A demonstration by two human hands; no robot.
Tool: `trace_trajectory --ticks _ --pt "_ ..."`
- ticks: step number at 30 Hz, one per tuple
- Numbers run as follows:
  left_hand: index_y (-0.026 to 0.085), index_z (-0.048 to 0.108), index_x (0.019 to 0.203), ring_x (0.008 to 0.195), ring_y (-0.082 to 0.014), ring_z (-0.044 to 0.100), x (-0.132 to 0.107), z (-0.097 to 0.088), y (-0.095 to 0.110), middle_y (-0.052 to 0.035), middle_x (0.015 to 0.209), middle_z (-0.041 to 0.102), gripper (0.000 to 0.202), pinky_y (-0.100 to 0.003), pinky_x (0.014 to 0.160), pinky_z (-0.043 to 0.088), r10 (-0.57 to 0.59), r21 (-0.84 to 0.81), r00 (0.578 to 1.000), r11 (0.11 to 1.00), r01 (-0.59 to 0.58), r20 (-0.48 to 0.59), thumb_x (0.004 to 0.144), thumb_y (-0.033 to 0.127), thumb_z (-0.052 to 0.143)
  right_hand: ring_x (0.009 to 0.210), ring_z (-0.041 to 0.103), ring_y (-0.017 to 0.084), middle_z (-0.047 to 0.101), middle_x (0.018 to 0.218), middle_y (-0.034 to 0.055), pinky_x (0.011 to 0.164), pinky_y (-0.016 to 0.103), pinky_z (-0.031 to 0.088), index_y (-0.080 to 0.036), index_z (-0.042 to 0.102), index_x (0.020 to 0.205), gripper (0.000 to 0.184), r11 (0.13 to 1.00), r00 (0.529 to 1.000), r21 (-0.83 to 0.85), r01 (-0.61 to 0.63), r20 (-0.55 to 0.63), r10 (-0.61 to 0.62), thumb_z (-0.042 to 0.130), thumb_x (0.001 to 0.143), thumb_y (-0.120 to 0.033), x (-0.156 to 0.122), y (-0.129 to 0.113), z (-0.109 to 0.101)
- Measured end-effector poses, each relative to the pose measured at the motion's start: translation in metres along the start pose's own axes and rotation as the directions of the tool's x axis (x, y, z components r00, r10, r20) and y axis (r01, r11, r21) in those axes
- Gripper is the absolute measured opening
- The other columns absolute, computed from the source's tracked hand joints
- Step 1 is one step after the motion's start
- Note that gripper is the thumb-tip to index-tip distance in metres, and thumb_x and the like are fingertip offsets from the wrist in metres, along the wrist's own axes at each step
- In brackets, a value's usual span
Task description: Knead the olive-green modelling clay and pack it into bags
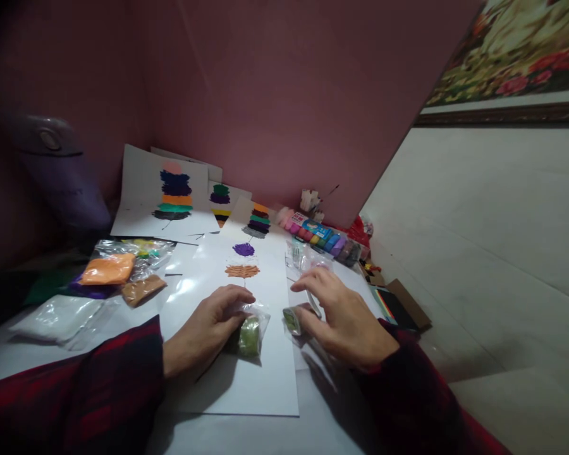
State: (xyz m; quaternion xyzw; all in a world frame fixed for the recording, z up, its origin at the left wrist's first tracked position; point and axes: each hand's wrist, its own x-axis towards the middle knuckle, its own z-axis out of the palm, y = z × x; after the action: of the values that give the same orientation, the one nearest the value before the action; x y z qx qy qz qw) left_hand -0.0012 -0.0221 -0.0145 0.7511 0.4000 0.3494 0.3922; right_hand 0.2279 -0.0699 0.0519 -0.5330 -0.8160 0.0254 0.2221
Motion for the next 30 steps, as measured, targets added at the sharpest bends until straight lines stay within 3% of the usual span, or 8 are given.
trace_trajectory --ticks 4,7,14,18,22,26,29,30 --pt "0.016 0.066 0.095 0.108 -0.0253 0.058 0.001 0.000 0.001 -0.0109 0.107 0.066 0.026 -0.042 0.099 0.045 -0.015 0.026 1.000 1.000 0.015 -0.010 0.077 0.003 0.052 0.109 0.058 0.029 0.063 0.118 0.0120 0.092 0.046 0.050 -0.019 0.063 0.114 0.041 0.994 0.984 -0.110 -0.013 0.174 0.033 0.062 0.073 -0.012 -0.013 0.005 0.009" --pt "0.017 0.067 0.095 0.108 -0.0272 0.057 0.001 -0.001 0.002 -0.0105 0.105 0.066 0.022 -0.044 0.097 0.046 -0.019 0.097 1.000 0.995 0.022 -0.025 0.078 0.007 0.055 0.111 0.056 0.029 0.064 0.118 0.0118 0.094 0.046 0.047 -0.017 0.062 0.115 0.050 0.983 0.984 -0.178 -0.043 0.165 0.073 0.052 0.068 -0.002 -0.017 0.007 0.025" --pt "0.016 0.067 0.095 0.105 -0.0270 0.058 0.002 -0.001 0.003 -0.0107 0.103 0.068 0.024 -0.043 0.095 0.048 -0.039 0.110 0.999 0.993 0.042 -0.029 0.077 0.007 0.055 0.095 0.058 0.027 0.065 0.101 0.0120 0.084 0.042 0.047 -0.015 0.061 0.109 0.037 0.977 0.984 -0.189 -0.098 0.127 0.124 0.050 0.074 -0.011 -0.014 0.008 0.035" --pt "0.014 0.067 0.093 0.099 -0.0240 0.061 0.004 -0.001 0.002 -0.0105 0.101 0.069 0.031 -0.040 0.092 0.049 -0.053 -0.004 0.997 0.999 0.053 -0.048 0.073 0.000 0.048 0.081 0.058 0.024 0.063 0.090 0.0098 0.073 0.038 0.045 -0.013 0.061 0.103 0.031 0.976 0.986 -0.143 -0.163 0.003 0.166 0.047 0.076 -0.018 -0.001 0.000 0.028" --pt "0.015 0.067 0.089 0.094 -0.0230 0.062 0.006 -0.002 0.000 -0.0088 0.096 0.069 0.034 -0.040 0.091 0.049 -0.050 -0.035 0.995 0.998 0.048 -0.084 0.070 -0.001 0.045 0.078 0.058 0.023 0.063 0.088 0.0079 0.071 0.036 0.045 -0.013 0.059 0.106 0.034 0.989 0.980 0.044 -0.141 -0.135 0.145 0.044 0.077 -0.023 0.027 -0.016 0.025" --pt "0.016 0.066 0.088 0.098 -0.0254 0.060 0.005 -0.002 -0.001 -0.0099 0.097 0.068 0.026 -0.042 0.092 0.048 -0.037 -0.017 0.995 0.999 0.036 -0.095 0.071 0.003 0.051 0.074 0.058 0.020 0.064 0.085 0.0052 0.068 0.033 0.046 -0.014 0.060 0.104 0.034 0.958 0.950 0.282 -0.050 -0.284 0.133 0.043 0.076 -0.023 0.048 -0.020 0.046" --pt "0.016 0.065 0.090 0.095 -0.0254 0.060 0.005 -0.002 -0.002 -0.0096 0.095 0.067 0.023 -0.041 0.089 0.049 -0.034 0.007 0.996 0.999 0.035 -0.081 0.072 0.006 0.055 0.068 0.055 0.019 0.062 0.079 0.0027 0.065 0.033 0.045 -0.015 0.061 0.105 0.034 0.911 0.867 0.412 -0.021 -0.446 0.221 0.044 0.078 -0.026 0.045 -0.008 0.069" --pt "0.016 0.065 0.090 0.091 -0.0244 0.060 0.005 -0.002 -0.002 -0.0089 0.092 0.066 0.023 -0.040 0.086 0.049 -0.038 0.005 0.996 0.999 0.039 -0.076 0.073 0.006 0.054 0.068 0.055 0.019 0.062 0.081 0.0029 0.064 0.033 0.046 -0.015 0.061 0.107 0.035 0.895 0.865 0.447 0.007 -0.451 0.219 0.045 0.078 -0.027 0.042 -0.003 0.074"
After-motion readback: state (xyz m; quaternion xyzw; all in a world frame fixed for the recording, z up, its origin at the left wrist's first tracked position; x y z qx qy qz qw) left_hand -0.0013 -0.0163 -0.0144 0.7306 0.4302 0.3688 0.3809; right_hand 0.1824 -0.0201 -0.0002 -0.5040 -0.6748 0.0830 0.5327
